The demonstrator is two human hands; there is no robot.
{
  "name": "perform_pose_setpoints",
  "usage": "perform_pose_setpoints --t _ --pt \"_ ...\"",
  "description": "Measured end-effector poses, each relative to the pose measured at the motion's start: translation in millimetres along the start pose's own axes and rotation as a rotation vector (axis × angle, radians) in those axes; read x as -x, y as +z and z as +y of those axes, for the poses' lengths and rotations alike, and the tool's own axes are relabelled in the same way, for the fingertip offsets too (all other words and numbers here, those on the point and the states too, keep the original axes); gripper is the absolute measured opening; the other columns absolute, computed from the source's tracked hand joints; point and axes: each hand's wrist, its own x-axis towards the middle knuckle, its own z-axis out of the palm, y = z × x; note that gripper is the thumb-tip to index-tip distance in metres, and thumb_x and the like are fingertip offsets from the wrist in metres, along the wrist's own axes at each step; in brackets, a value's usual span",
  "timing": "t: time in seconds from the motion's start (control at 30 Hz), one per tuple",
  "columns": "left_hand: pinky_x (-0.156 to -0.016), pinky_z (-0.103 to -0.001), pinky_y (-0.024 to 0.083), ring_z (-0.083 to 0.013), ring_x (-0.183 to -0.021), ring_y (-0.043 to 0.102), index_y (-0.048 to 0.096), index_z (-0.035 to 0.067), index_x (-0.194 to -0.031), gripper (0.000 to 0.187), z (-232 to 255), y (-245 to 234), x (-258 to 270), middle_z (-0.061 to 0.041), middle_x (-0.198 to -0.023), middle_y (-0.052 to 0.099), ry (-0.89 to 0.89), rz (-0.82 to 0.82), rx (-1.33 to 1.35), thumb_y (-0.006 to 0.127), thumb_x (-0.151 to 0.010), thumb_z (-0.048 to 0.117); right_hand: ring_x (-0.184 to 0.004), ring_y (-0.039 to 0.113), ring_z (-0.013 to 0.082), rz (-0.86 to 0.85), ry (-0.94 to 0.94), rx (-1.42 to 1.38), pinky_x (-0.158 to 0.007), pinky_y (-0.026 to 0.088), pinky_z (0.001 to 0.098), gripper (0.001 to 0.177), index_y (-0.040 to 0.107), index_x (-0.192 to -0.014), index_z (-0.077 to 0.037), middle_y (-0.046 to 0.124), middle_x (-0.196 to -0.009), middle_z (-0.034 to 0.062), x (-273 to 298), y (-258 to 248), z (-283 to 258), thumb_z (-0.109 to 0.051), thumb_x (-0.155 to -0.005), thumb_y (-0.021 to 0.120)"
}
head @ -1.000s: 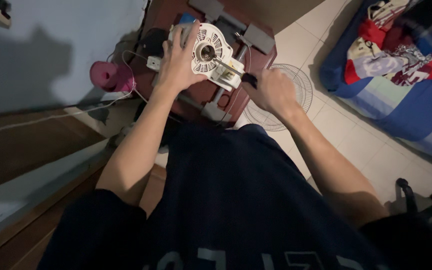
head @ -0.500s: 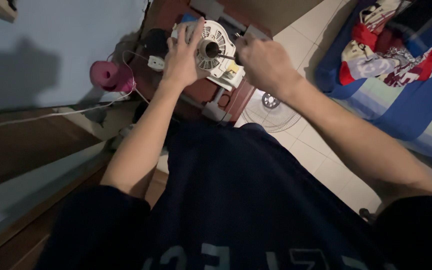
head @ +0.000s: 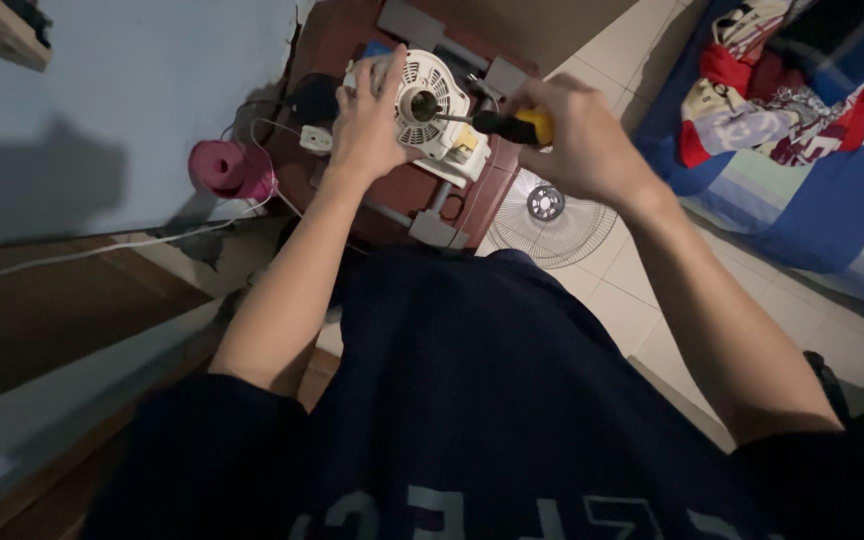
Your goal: The person uses a screwdriver to remove screws from a white fan housing, then places the housing on a table. They continue to unscrew and handle the fan components, moving between the table and the floor.
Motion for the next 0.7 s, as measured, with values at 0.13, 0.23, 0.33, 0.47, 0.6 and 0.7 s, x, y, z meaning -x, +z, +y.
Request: perform_pose_setpoints --t 0.13,0.23,0.33,0.47,0.6,0.7 --pt "-0.091 -0.068 0.053 -0.0690 -0.126 0.038 0.018 0.032 -0.162 0.135 -3 1 -1 -0.022 -0.156 0.027 0.016 0.016 0.003 0.105 -0.059 0.044 -0.080 0.076 0.0330 0.046 0.226 -0.028 -0.073 0.060 0.0401 0.029 0.067 -0.120 0.002 0.074 -0.090 0.0246 8 7 -12 -0.016 -0.098 0.074" --pt "-0.093 -0.066 0.054 -0.0651 -0.128 0.041 0.017 0.034 -0.162 0.133 -3 2 -1 -0.021 -0.158 0.028 -0.008 -0.025 0.018 0.102 -0.060 0.038 -0.075 0.076 0.0350 0.091 0.363 -0.009 -0.069 0.060 0.0422 0.026 0.065 -0.121 0.002 0.074 -0.084 0.0240 8 12 -15 -0.017 -0.105 0.072" --pt "-0.096 -0.065 0.052 -0.0643 -0.127 0.042 0.017 0.033 -0.163 0.136 -3 1 0 -0.023 -0.157 0.028 0.007 -0.012 0.015 0.103 -0.058 0.037 -0.077 0.077 0.0353 0.161 0.287 -0.040 -0.069 0.061 0.0422 0.024 0.066 -0.118 0.002 0.074 -0.087 0.0229 11 12 -15 -0.015 -0.103 0.074" --pt "-0.098 -0.065 0.049 -0.0650 -0.126 0.041 0.016 0.032 -0.162 0.138 -3 2 -1 -0.025 -0.156 0.029 0.014 0.001 0.021 0.104 -0.055 0.037 -0.082 0.076 0.0373 0.165 0.199 -0.002 -0.071 0.061 0.0427 0.029 0.069 -0.118 0.001 0.074 -0.089 0.0251 17 11 -15 -0.012 -0.094 0.078" --pt "-0.098 -0.065 0.049 -0.0637 -0.127 0.041 0.017 0.032 -0.162 0.137 -2 1 1 -0.025 -0.156 0.031 0.025 0.018 0.035 0.104 -0.057 0.038 -0.086 0.076 0.0347 0.214 0.129 -0.016 -0.077 0.062 0.0405 0.030 0.069 -0.116 0.001 0.075 -0.098 0.0242 19 10 -13 -0.009 -0.090 0.080" --pt "-0.100 -0.064 0.049 -0.0631 -0.127 0.042 0.017 0.032 -0.162 0.137 0 -2 1 -0.026 -0.156 0.031 0.007 0.002 0.025 0.103 -0.056 0.038 -0.084 0.075 0.0315 0.278 -0.080 -0.006 -0.078 0.063 0.0362 0.035 0.064 -0.118 0.004 0.072 -0.098 0.0230 18 6 -12 -0.004 -0.084 0.070"
